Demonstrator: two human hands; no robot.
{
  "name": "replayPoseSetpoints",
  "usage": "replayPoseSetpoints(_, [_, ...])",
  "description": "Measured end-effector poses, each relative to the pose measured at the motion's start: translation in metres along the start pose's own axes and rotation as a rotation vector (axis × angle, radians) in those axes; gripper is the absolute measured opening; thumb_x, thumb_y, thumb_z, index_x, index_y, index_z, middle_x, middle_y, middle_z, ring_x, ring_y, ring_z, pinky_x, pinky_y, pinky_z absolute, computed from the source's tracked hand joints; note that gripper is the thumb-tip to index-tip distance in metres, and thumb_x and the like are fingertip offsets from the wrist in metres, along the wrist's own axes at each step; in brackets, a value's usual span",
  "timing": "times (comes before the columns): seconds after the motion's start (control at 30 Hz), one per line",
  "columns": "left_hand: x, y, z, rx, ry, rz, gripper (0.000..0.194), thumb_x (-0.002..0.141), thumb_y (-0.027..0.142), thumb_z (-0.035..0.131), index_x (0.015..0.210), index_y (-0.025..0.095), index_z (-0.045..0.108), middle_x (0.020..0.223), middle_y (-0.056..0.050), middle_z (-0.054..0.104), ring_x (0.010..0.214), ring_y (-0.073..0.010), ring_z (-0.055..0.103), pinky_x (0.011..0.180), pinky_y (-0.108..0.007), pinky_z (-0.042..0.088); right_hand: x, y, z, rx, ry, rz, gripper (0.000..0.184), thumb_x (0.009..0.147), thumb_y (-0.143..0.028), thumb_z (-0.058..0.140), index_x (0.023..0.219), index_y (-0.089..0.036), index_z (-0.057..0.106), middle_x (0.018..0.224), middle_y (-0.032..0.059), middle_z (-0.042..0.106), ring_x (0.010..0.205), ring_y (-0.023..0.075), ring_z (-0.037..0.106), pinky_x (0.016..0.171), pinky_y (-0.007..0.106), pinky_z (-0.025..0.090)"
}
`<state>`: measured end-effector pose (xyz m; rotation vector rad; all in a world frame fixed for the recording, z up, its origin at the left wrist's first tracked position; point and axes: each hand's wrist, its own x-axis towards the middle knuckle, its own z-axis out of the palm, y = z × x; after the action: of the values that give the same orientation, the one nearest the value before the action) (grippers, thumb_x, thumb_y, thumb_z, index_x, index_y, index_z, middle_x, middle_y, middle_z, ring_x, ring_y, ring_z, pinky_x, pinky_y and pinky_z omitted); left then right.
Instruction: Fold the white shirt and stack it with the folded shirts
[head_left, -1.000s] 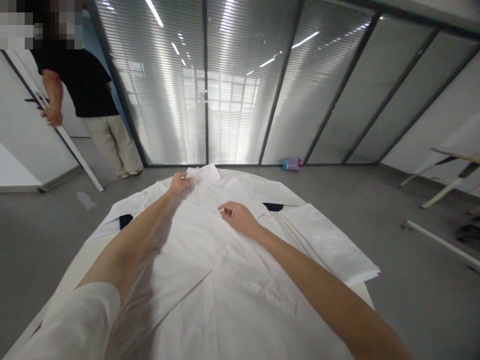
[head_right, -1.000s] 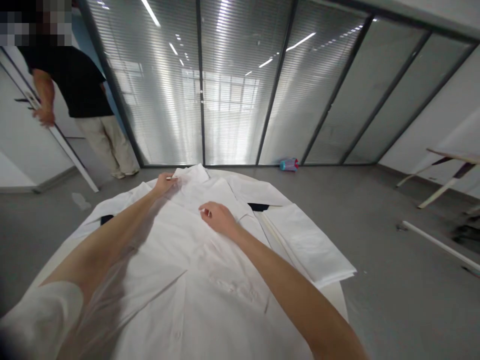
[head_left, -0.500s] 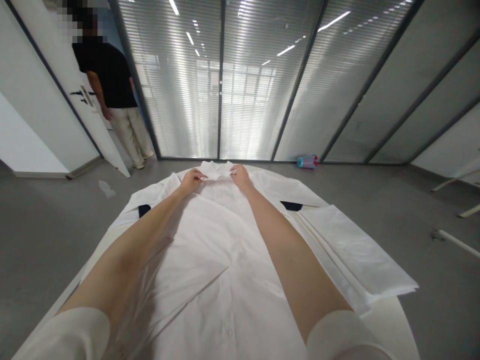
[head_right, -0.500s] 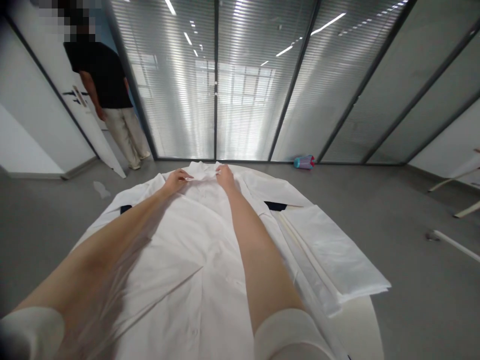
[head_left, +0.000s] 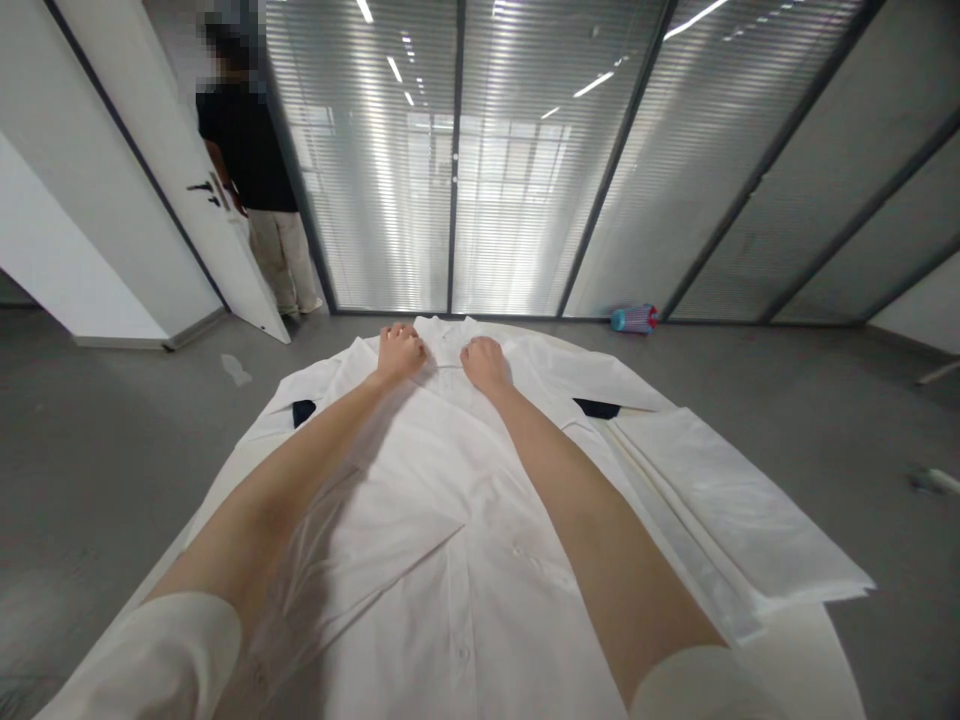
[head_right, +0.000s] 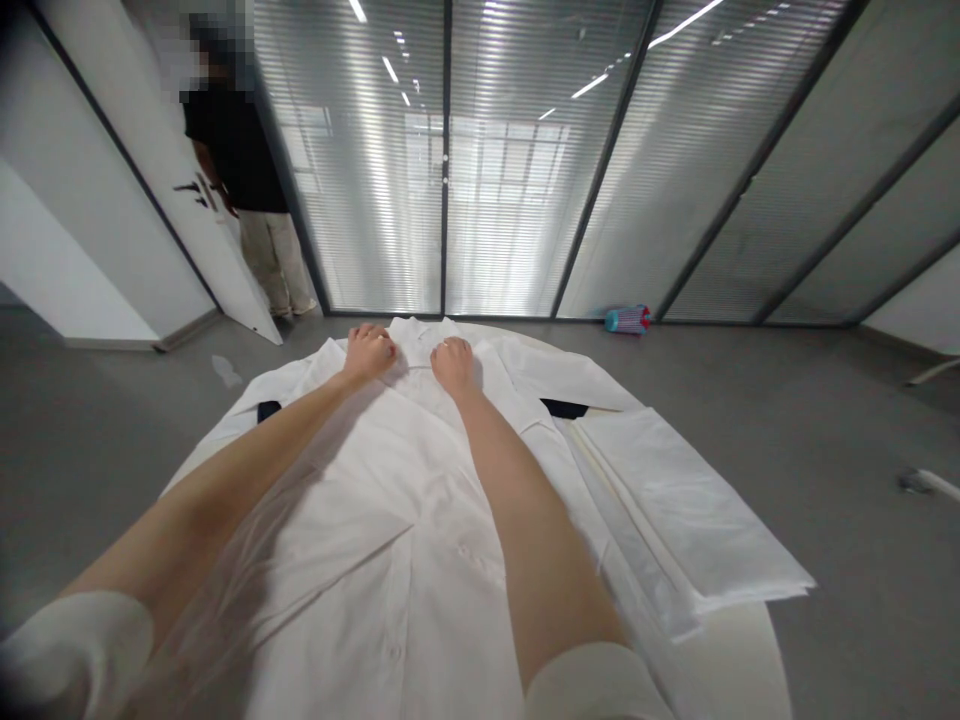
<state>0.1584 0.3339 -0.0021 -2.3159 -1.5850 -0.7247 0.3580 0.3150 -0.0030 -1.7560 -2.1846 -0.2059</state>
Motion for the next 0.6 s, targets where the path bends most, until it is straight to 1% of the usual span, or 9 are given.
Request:
replayPoseSetpoints(0.03, [0.002,0.007,0.001,0.038,0.016,-0.001,0.028,0.089,0.02,0.051,0.103,0.016,0.075,0.122,-0.016,0.065,0.126,-0.0362,0.046,0.105,-0.053,0.031,0.001,-0.006,0.002,-0.001,0.021,-0.016,0.043,0.102,-0.027,0.033,0.126,-0.01,0.065,0.137,0.0188,0.059,0.131,0.0273,0.047,0.111,0.038,0.032])
replayPoseSetpoints(0.07, [0.004,0.014,0.002,0.054,0.001,0.008,0.032,0.089,0.017,0.049,0.11,0.015,0.073,0.126,-0.016,0.063,0.128,-0.0353,0.046,0.106,-0.052,0.032,0.001,-0.011,0.004,0.0,0.023,-0.027,0.043,0.102,-0.028,0.034,0.133,-0.014,0.06,0.145,0.0164,0.053,0.136,0.0279,0.043,0.112,0.039,0.032])
replayPoseSetpoints(0.1, [0.005,0.02,0.004,0.055,-0.042,0.025,0.035,0.089,0.015,0.047,0.115,0.015,0.071,0.127,-0.016,0.063,0.127,-0.0334,0.048,0.106,-0.05,0.034,0.001,-0.015,0.007,0.003,0.005,-0.03,0.045,0.102,-0.03,0.034,0.14,-0.016,0.055,0.151,0.0147,0.046,0.139,0.0292,0.039,0.113,0.041,0.032])
replayPoseSetpoints(0.17, [0.002,0.027,0.011,0.037,-0.147,0.065,0.037,0.091,0.015,0.044,0.119,0.017,0.069,0.126,-0.014,0.064,0.122,-0.0285,0.055,0.104,-0.043,0.039,0.0,-0.022,0.013,0.017,-0.072,-0.015,0.051,0.103,-0.035,0.033,0.15,-0.018,0.043,0.158,0.0142,0.037,0.144,0.0326,0.033,0.114,0.047,0.03])
replayPoseSetpoints(0.2, [0.0,0.028,0.016,0.029,-0.183,0.08,0.039,0.093,0.017,0.043,0.123,0.017,0.067,0.128,-0.013,0.064,0.123,-0.0267,0.056,0.105,-0.041,0.04,0.0,-0.024,0.016,0.028,-0.12,-0.003,0.054,0.103,-0.038,0.03,0.153,-0.018,0.038,0.159,0.0149,0.033,0.145,0.0337,0.03,0.114,0.049,0.029])
replayPoseSetpoints(0.27, [-0.005,0.026,0.025,0.026,-0.226,0.087,0.045,0.096,0.02,0.04,0.137,0.017,0.058,0.141,-0.012,0.057,0.133,-0.0255,0.049,0.111,-0.039,0.035,0.001,-0.024,0.021,0.057,-0.206,0.012,0.06,0.104,-0.045,0.025,0.157,-0.016,0.031,0.163,0.0154,0.025,0.149,0.034,0.023,0.118,0.051,0.022])
replayPoseSetpoints(0.37, [-0.011,0.018,0.036,0.035,-0.295,0.038,0.055,0.1,0.028,0.035,0.151,0.01,0.039,0.158,-0.016,0.037,0.147,-0.0277,0.032,0.119,-0.042,0.025,0.004,-0.02,0.026,0.114,-0.307,0.032,0.073,0.101,-0.059,0.021,0.16,-0.014,0.022,0.166,0.0131,0.012,0.152,0.031,0.012,0.121,0.049,0.012])
replayPoseSetpoints(0.47, [-0.011,0.012,0.043,0.049,-0.353,-0.053,0.063,0.101,0.037,0.031,0.154,0.004,0.03,0.16,-0.023,0.027,0.15,-0.0322,0.025,0.12,-0.049,0.021,0.007,-0.015,0.026,0.131,-0.356,0.095,0.085,0.097,-0.068,0.015,0.16,-0.01,0.015,0.166,0.0117,0.006,0.154,0.0261,0.006,0.123,0.048,0.005])
replayPoseSetpoints(0.6, [-0.008,0.015,0.044,0.062,-0.378,-0.152,0.069,0.101,0.049,0.027,0.157,0.008,0.027,0.162,-0.025,0.021,0.151,-0.038,0.018,0.119,-0.058,0.015,0.01,-0.014,0.022,0.083,-0.399,0.19,0.095,0.094,-0.074,0.012,0.16,-0.005,0.01,0.166,0.0123,0.001,0.154,0.023,0.001,0.123,0.048,-0.002])
